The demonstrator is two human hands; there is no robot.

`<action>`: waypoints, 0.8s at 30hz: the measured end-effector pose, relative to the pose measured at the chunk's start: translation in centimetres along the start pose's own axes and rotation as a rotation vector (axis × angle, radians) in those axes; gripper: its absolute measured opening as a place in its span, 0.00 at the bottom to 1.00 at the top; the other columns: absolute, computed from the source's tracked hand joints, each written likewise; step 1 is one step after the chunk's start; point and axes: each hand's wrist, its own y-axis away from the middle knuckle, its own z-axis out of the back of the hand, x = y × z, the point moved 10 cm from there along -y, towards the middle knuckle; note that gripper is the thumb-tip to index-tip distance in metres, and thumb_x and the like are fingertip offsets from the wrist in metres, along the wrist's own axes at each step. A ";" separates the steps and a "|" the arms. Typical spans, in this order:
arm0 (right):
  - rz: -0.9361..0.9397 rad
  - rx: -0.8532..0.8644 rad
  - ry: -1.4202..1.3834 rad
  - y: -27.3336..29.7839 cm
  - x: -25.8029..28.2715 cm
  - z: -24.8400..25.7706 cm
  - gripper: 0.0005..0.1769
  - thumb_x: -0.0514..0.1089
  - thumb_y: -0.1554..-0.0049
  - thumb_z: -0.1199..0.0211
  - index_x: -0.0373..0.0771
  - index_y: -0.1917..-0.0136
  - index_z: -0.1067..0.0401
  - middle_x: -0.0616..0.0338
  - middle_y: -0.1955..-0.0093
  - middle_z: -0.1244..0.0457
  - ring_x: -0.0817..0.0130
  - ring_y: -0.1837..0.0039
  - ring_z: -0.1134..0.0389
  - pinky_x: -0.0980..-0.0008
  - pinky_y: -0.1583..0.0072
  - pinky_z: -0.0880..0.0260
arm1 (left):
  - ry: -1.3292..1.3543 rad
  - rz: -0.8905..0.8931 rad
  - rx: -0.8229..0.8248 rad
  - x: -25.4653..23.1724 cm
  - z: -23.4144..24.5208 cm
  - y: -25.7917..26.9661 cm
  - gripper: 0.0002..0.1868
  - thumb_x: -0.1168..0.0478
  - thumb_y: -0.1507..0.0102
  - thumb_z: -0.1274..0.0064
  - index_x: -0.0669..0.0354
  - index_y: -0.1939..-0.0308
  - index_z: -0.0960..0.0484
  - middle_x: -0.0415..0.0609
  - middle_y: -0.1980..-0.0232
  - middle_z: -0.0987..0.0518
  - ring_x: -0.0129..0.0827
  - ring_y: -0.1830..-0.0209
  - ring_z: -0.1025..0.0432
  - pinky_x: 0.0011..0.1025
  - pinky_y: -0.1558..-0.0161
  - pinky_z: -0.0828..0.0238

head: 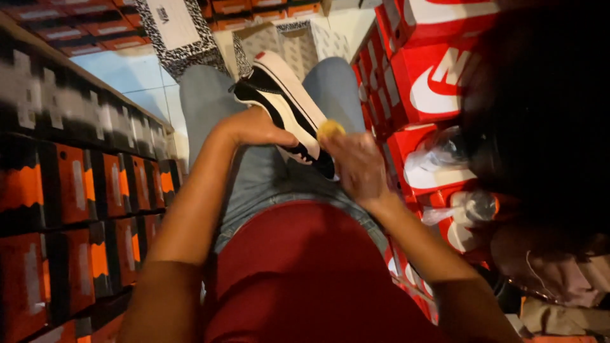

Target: The person wipes a black and white sneaker with a yellow cloth, focusing on the upper, sides, and sole. The person then places the shoe into a Vans box.

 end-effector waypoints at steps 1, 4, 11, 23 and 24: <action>0.008 -0.091 -0.116 -1.3 -0.2 0.7 0.17 0.33 0.38 0.43 0.37 0.39 0.20 0.52 0.38 0.30 0.50 0.48 0.34 0.60 0.42 0.30 | -0.142 0.028 0.077 -2.5 -0.6 0.5 0.47 0.47 0.48 0.31 0.76 0.33 0.29 0.71 0.31 0.30 0.59 0.29 0.35 0.51 0.26 0.41; 0.086 -0.201 -0.174 -5.9 1.0 2.1 0.18 0.36 0.34 0.47 0.40 0.34 0.23 0.50 0.37 0.31 0.50 0.46 0.33 0.57 0.41 0.30 | -0.479 0.173 0.213 -2.6 -2.2 -0.6 0.56 0.24 0.52 0.42 0.61 0.33 0.25 0.54 0.29 0.28 0.43 0.25 0.37 0.47 0.22 0.50; 0.121 -0.229 -0.079 -6.4 0.5 1.7 0.16 0.36 0.34 0.42 0.40 0.36 0.21 0.52 0.38 0.30 0.53 0.43 0.34 0.63 0.39 0.29 | -0.489 0.041 0.277 -6.0 -3.8 -0.7 0.51 0.32 0.48 0.41 0.66 0.32 0.27 0.60 0.27 0.30 0.50 0.25 0.38 0.47 0.21 0.52; 0.036 -0.105 -0.089 -7.0 0.8 5.3 0.17 0.45 0.36 0.44 0.43 0.39 0.19 0.49 0.43 0.30 0.50 0.47 0.32 0.55 0.42 0.29 | -0.445 0.169 0.181 -4.8 -3.2 -1.4 0.50 0.33 0.55 0.35 0.59 0.35 0.22 0.54 0.32 0.25 0.41 0.28 0.34 0.42 0.25 0.42; 0.202 -0.071 0.110 -7.9 2.2 3.7 0.15 0.45 0.35 0.43 0.41 0.41 0.20 0.52 0.44 0.30 0.54 0.45 0.31 0.57 0.39 0.32 | -0.441 0.159 0.205 -4.6 -3.5 -1.4 0.52 0.30 0.55 0.37 0.60 0.35 0.22 0.54 0.31 0.25 0.41 0.27 0.34 0.43 0.24 0.43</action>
